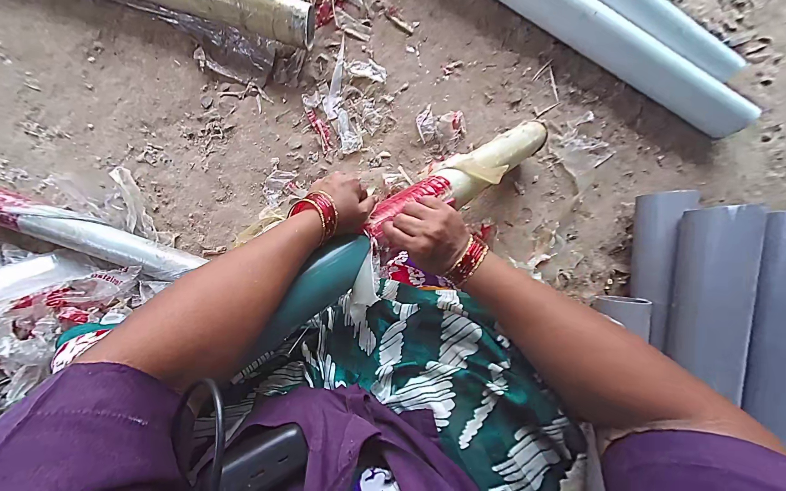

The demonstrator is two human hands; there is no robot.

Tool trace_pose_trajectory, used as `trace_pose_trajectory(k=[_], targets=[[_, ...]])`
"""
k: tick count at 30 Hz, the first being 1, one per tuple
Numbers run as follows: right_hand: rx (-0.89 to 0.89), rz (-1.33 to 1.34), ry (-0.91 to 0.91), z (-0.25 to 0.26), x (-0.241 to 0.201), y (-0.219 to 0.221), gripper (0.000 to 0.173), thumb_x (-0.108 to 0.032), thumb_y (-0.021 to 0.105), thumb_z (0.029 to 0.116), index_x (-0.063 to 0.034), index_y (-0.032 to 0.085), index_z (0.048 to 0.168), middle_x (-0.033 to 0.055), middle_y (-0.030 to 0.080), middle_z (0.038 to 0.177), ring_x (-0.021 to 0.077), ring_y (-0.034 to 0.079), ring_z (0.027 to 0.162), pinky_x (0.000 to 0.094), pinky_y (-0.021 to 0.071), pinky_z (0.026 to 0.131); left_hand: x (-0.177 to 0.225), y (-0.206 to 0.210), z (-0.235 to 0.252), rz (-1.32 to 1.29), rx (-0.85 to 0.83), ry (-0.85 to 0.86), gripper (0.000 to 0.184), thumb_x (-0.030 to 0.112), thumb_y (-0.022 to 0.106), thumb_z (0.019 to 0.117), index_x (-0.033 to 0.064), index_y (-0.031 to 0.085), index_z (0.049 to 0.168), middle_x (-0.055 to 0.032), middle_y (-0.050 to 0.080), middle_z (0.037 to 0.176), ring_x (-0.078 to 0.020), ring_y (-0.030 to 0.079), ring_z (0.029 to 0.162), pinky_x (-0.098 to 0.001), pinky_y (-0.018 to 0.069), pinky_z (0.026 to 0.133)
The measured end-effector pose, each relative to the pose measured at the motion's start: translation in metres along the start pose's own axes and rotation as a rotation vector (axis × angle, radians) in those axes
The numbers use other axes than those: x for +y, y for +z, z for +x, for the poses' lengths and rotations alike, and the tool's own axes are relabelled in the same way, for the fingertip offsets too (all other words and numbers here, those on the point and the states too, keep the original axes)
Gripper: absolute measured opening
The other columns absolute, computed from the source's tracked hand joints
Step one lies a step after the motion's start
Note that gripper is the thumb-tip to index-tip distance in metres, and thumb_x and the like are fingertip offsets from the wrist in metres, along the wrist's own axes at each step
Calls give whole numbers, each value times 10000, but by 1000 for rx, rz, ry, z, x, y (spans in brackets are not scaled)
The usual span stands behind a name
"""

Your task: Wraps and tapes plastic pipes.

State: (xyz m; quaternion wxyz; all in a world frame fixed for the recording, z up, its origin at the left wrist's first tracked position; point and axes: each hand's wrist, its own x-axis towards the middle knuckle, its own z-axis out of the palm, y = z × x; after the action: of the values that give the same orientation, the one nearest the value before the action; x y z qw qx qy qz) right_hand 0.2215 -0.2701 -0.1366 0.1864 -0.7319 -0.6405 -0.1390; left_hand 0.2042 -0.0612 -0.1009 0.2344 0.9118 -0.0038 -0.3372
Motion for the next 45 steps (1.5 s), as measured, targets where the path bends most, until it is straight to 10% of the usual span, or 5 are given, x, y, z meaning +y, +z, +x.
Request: trace_pose_trajectory(k=[20,25,30,39,45], targets=[[-149,-90,143,-62,80,7,158,77,509,922,51,663,944,227,681,788,437,685,774,543,504,647,-12,-4,3,-21,19,15,516,332,409,1105,-1,660,802,-208,667,880,-386,664,944,-617,474,805],[-547,-140,772,-80,100,-24,198,76,509,967,103,690,1042,332,703,1041,534,664,1063,665,478,907,-7,-6,4,-14,-3,-16,522,355,407,1110,-5,685,854,-220,678,919,-400,664,982,-626,474,838],[-216,419,1633,-21,56,-62,320,-101,606,957,17,645,1252,215,686,1116,316,651,928,528,512,843,7,-6,-7,33,-2,-15,536,367,402,1109,-17,679,857,-243,678,936,-432,660,1001,-648,468,839],[-402,635,1571,44,-113,-57,613,-544,548,1034,51,672,959,230,672,933,374,668,921,585,509,817,48,6,-31,222,-9,12,551,367,359,1116,-46,697,979,-284,685,1114,-454,633,1170,-670,457,939],[-519,586,1515,44,-114,-49,334,-269,542,1060,20,694,990,229,699,1015,378,678,1023,582,510,861,56,10,-35,272,-10,47,563,378,347,1121,-44,701,1008,-279,692,1118,-446,637,1171,-660,457,955]])
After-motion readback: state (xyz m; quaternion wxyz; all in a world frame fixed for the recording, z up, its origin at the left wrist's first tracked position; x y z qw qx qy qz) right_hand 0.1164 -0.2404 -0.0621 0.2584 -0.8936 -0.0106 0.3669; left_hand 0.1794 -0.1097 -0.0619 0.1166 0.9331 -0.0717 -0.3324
